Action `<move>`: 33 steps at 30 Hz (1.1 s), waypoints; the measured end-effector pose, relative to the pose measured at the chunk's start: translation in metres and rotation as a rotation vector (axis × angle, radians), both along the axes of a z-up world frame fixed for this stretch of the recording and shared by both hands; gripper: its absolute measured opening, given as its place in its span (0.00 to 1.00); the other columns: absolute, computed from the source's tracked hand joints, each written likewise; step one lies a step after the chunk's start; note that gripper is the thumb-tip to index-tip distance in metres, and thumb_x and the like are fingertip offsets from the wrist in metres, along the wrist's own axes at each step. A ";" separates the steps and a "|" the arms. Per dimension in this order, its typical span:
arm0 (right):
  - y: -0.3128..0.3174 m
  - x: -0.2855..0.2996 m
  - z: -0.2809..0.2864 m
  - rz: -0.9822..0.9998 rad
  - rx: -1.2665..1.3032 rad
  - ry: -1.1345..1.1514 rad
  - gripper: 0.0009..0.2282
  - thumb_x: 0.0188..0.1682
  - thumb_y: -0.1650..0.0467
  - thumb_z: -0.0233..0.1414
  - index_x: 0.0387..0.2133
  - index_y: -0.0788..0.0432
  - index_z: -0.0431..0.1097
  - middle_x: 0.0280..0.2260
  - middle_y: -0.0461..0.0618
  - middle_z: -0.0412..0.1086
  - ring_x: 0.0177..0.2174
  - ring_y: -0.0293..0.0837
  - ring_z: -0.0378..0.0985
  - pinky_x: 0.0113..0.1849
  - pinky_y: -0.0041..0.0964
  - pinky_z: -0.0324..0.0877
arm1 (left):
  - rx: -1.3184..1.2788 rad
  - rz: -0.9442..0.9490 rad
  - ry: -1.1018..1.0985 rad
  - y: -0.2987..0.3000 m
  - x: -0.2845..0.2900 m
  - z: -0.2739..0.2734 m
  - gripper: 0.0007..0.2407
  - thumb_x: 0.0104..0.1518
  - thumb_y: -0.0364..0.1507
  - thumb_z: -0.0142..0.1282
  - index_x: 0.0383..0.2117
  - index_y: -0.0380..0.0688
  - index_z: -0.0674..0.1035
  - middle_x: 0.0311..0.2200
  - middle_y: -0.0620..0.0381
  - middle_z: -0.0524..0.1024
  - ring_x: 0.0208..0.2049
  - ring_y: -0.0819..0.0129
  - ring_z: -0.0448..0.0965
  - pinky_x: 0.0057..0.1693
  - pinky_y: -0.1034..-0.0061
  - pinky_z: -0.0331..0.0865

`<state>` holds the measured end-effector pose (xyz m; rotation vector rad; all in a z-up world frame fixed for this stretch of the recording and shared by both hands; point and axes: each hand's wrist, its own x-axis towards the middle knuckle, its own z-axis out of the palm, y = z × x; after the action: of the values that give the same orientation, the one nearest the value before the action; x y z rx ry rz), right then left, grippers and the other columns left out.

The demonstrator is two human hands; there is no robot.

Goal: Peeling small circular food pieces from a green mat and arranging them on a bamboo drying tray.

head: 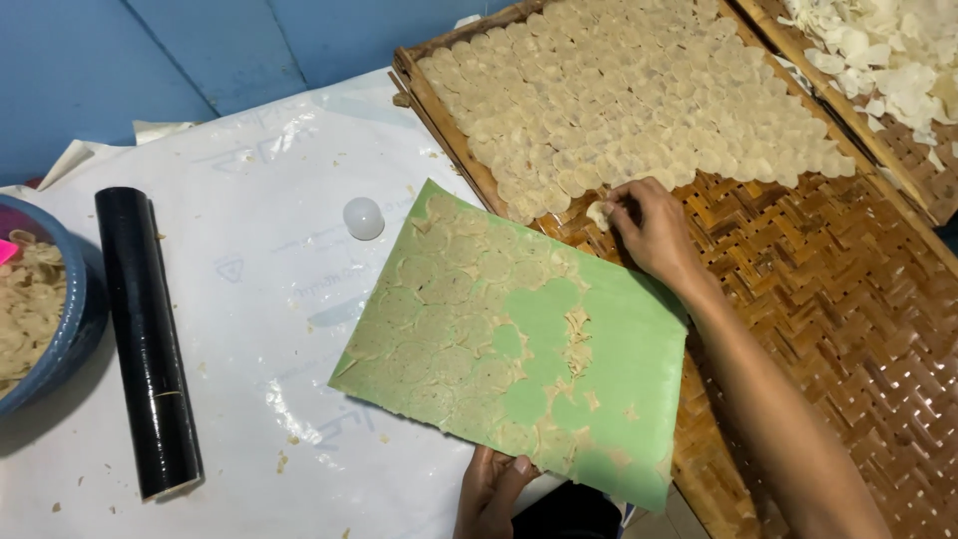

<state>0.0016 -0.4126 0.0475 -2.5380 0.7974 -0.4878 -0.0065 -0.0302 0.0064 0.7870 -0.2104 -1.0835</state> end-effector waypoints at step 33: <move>0.226 -0.097 0.104 0.305 0.081 0.181 0.09 0.43 0.71 0.58 0.37 0.56 0.78 0.32 0.41 0.71 0.30 0.40 0.72 0.32 0.33 0.68 | 0.059 -0.076 -0.041 0.008 0.004 0.017 0.20 0.57 0.18 0.50 0.58 0.31 0.65 0.45 0.45 0.75 0.45 0.64 0.77 0.53 0.74 0.71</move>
<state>-0.0951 -0.1864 0.1517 -2.5901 0.4641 -0.1254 -0.0030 -0.0222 0.0235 0.8602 -0.2459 -1.1496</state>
